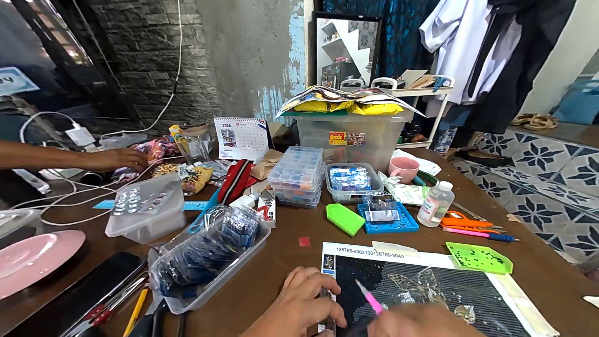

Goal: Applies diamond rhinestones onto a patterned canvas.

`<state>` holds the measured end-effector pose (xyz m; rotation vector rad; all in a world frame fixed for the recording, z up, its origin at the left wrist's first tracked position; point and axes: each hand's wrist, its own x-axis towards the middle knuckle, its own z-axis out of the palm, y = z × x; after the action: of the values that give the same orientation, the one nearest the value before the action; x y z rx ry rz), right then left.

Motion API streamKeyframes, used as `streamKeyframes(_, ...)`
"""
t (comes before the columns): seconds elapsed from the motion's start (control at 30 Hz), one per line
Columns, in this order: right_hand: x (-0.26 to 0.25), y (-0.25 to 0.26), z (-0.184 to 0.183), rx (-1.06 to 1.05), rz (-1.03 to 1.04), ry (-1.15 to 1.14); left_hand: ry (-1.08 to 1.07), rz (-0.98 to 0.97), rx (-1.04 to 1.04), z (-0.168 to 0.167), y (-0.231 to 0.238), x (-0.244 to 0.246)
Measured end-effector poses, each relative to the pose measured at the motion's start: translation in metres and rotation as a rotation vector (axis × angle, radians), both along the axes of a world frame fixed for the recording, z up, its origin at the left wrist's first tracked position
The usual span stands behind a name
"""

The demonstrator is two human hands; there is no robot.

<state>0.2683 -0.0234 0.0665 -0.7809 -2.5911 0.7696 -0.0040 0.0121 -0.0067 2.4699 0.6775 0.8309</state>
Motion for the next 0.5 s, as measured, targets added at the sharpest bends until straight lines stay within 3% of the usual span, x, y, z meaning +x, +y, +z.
streamKeyframes(0.17, 0.006, 0.027, -0.038, 0.157, 0.164, 0.125, -0.021, -0.074, 0.117, 0.002, 0.001, -0.003)
streamKeyframes(0.3, 0.004, 0.023, -0.041, 0.146, 0.216, 0.068, 0.032, -0.087, 0.316, 0.002, 0.002, -0.004)
streamKeyframes(0.5, 0.001, 0.02, -0.043, 0.146, 0.216, 0.03, 0.092, -0.088, 0.381, 0.003, 0.001, -0.005)
